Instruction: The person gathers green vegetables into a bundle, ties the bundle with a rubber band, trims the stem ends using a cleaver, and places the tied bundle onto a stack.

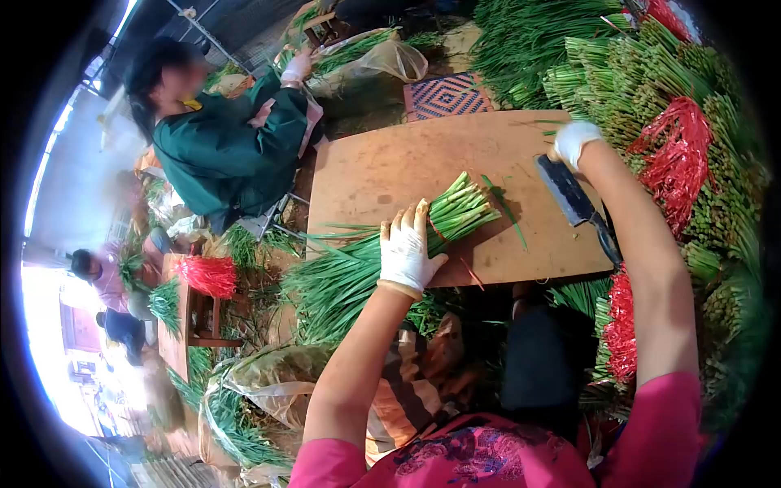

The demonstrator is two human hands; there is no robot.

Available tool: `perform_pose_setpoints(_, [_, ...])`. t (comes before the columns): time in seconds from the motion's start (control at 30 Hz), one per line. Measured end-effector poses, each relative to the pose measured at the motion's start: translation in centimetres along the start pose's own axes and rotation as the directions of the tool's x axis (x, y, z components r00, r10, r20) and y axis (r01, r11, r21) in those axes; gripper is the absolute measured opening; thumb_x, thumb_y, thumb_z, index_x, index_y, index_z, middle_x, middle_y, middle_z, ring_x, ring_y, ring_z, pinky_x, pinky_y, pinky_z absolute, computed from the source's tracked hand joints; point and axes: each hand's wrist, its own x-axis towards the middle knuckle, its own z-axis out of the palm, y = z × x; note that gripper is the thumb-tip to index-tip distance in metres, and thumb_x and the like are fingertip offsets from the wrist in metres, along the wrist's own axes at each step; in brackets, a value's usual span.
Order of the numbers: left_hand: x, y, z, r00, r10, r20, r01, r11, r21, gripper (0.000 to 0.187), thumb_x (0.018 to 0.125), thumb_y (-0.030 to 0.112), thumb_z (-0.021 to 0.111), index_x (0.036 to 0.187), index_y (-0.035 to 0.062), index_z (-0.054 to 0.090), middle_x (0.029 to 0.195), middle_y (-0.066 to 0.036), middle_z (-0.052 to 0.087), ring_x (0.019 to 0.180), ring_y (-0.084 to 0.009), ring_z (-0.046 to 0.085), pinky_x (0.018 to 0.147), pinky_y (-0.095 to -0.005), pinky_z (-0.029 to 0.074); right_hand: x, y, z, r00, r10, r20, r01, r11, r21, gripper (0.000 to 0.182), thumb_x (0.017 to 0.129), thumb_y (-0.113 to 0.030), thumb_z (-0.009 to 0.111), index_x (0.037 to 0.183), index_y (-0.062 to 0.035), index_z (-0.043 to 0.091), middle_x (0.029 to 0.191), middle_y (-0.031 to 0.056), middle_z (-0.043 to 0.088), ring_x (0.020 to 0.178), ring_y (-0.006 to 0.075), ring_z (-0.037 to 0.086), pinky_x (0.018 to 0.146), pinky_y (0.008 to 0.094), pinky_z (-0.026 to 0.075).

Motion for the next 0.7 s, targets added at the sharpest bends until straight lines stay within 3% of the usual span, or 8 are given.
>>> perform_pose_setpoints(0.17, [2.4,1.1,-1.6,0.989,-0.03,0.142,0.02,0.998,0.066,0.108,0.059,0.051,0.077,0.141,0.0016,0.027,0.132,-0.018,0.046,0.124,-0.0348,0.042,0.107,-0.0525,0.026,-2.9,3.4,8.1,0.893,0.164,0.42,-0.141,0.986,-0.085,0.055,0.064,-0.047,0.076,0.101,-0.0061,0.07,0.104,0.013,0.068,0.096,0.0256,0.066,0.083,0.0371,0.051])
perform_pose_setpoints(0.3, [7.9,3.6,-0.8,0.912,-0.123,0.392,0.075,0.988,0.136,0.114,0.058,0.048,0.081,0.143,0.0013,0.021,0.119,-0.018,0.055,0.111,-0.0315,0.055,0.097,-0.044,0.042,-3.1,4.5,9.5,0.903,0.101,0.418,-0.047,0.989,-0.138,0.053,0.058,-0.039,0.081,0.099,-0.0063,0.071,0.102,0.0121,0.069,0.091,0.0275,0.067,0.078,0.0378,0.053])
perform_pose_setpoints(0.43, [10.9,6.4,-0.1,0.87,-0.179,0.459,0.068,0.966,0.248,0.114,0.057,0.048,0.082,0.143,0.0027,0.023,0.125,-0.014,0.053,0.114,-0.0273,0.055,0.097,-0.0443,0.042,-3.4,3.6,9.0,0.957,0.037,0.287,0.015,0.984,-0.177,0.047,0.059,-0.035,0.076,0.096,-0.0058,0.072,0.099,0.0121,0.069,0.093,0.0252,0.067,0.08,0.0386,0.053])
perform_pose_setpoints(0.5, [12.1,6.6,0.2,0.838,-0.219,0.499,0.09,0.959,0.27,0.107,0.057,0.048,0.082,0.139,0.0029,0.03,0.125,-0.013,0.055,0.113,-0.0259,0.057,0.095,-0.0428,0.044,-3.9,1.9,7.8,0.999,0.003,0.035,-0.002,1.0,-0.016,0.035,0.07,-0.019,0.068,0.101,-0.0052,0.069,0.094,0.0147,0.07,0.087,0.0245,0.069,0.073,0.0361,0.054])
perform_pose_setpoints(0.53, [12.8,6.5,0.0,0.815,-0.237,0.529,0.108,0.959,0.263,0.101,0.057,0.048,0.082,0.135,0.0029,0.036,0.122,-0.012,0.057,0.111,-0.0261,0.058,0.092,-0.0401,0.047,-4.7,0.8,6.2,0.995,0.002,0.103,-0.041,0.923,0.381,0.03,0.072,-0.016,0.064,0.099,-0.0016,0.065,0.087,0.0174,0.069,0.076,0.0256,0.068,0.065,0.0363,0.054])
perform_pose_setpoints(0.6, [13.5,6.2,-0.8,0.769,-0.238,0.593,0.132,0.967,0.217,0.081,0.058,0.046,0.081,0.121,0.0031,0.052,0.117,-0.012,0.062,0.107,-0.0253,0.062,0.088,-0.036,0.05,-4.8,0.0,6.1,0.982,-0.091,0.168,-0.112,0.44,0.891,0.022,0.076,-0.009,0.058,0.094,0.0032,0.058,0.074,0.0205,0.066,0.057,0.0264,0.064,0.051,0.0364,0.051])
perform_pose_setpoints(0.63, [13.8,5.7,-1.0,0.766,-0.227,0.602,0.146,0.973,0.181,0.08,0.058,0.046,0.081,0.12,0.0031,0.053,0.116,-0.013,0.063,0.106,-0.0257,0.062,0.088,-0.0358,0.05,-4.1,-0.4,7.0,0.977,-0.16,0.143,-0.12,0.144,0.982,0.019,0.077,-0.007,0.055,0.093,0.0044,0.053,0.068,0.0208,0.064,0.049,0.026,0.061,0.045,0.0362,0.048])
perform_pose_setpoints(0.7, [14.1,4.8,-0.8,0.755,-0.203,0.623,0.169,0.979,0.114,0.077,0.058,0.045,0.081,0.118,0.0029,0.056,0.114,-0.014,0.064,0.106,-0.0266,0.062,0.088,-0.0355,0.05,-5.3,-1.9,6.5,0.988,-0.15,0.043,-0.013,0.199,0.98,0.017,0.08,-0.006,0.049,0.093,0.005,0.052,0.063,0.0192,0.061,0.046,0.0238,0.058,0.041,0.0354,0.045])
